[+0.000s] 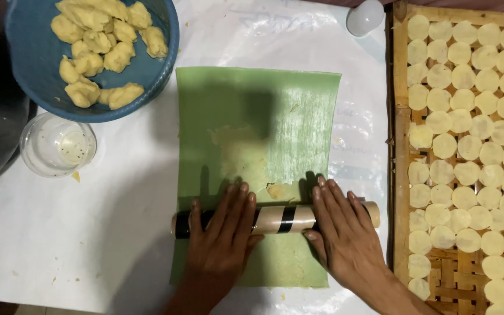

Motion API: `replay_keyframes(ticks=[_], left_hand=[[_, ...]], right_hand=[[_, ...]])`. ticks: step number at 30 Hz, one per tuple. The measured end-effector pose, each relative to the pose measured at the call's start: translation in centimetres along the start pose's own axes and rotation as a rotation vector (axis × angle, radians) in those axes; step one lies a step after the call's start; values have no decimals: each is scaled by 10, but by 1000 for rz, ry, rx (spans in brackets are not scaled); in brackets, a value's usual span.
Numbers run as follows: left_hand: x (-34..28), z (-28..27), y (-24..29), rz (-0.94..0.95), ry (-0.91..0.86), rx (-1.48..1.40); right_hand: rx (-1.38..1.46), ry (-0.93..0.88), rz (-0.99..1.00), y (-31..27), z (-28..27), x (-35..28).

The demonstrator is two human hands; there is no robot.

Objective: Flatten small pieces of dough into thin discs using a rolling pin on a mat.

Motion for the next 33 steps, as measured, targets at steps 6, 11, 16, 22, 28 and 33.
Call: replay_keyframes(ticks=[6,11,16,22,28,33], left_hand=[[39,48,-31,-60,-178,23],[70,59,-46,-86,-198,1],[44,45,-31,-45,-140,62],[14,6,-13,28,18,-49],[17,2,-17,33,54,-32],[21,22,-27,-2,50,12]], right_hand=[[-99,-144,57,35,25,51],[15,-152,145,45,20,75],[-92,-6,97,31,7,51],[-92,-2,22,13,-1,24],[30,82,93,16,-19,40],[37,77,26,16,-7,64]])
Point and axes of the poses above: each hand's wrist, its own x-axis towards the middle knuckle, its own z-axis out of the palm, y = z × x, the point moved 10 cm from there along x, towards the middle knuckle, and after that the axes turned 9 degrees about y, right-handed, at the moved point
